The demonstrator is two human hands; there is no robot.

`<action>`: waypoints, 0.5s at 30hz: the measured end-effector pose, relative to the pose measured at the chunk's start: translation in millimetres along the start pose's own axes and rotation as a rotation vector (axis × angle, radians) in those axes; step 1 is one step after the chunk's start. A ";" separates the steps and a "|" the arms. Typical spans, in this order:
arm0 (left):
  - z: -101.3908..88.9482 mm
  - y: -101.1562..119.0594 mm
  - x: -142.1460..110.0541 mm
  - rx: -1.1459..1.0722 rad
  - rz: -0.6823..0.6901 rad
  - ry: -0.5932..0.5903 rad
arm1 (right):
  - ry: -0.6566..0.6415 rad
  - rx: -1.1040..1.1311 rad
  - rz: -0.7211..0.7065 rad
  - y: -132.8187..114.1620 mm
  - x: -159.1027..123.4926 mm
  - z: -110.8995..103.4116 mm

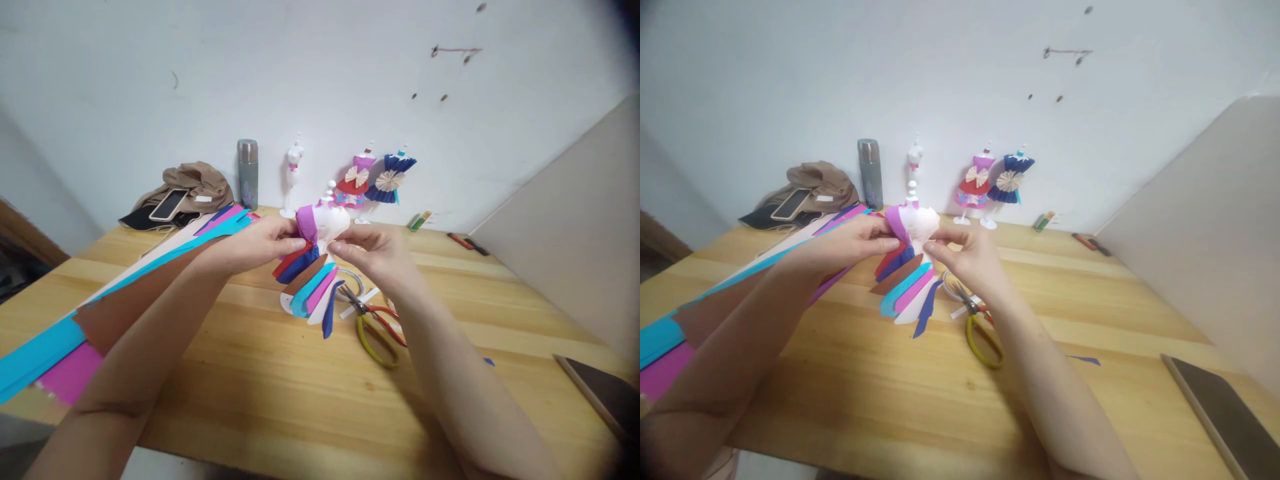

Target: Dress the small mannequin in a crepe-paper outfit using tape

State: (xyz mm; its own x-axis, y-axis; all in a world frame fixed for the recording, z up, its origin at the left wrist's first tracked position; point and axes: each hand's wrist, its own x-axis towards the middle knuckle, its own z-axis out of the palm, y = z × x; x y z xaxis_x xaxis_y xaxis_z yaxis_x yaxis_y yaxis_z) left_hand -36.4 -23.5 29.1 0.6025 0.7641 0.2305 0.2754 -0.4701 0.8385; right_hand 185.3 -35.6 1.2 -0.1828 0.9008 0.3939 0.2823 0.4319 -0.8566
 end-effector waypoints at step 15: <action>13.5 -6.6 1.9 0.016 -0.039 0.071 | 0.079 0.000 -0.047 -2.7 -0.6 10.2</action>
State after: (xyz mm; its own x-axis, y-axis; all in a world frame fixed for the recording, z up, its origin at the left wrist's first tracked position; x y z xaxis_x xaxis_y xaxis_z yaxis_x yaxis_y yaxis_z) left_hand -26.9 -24.9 17.3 0.5364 0.8112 0.2327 0.3100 -0.4458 0.8397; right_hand 175.1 -37.8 -0.1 -0.1206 0.8803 0.4589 0.2753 0.4738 -0.8365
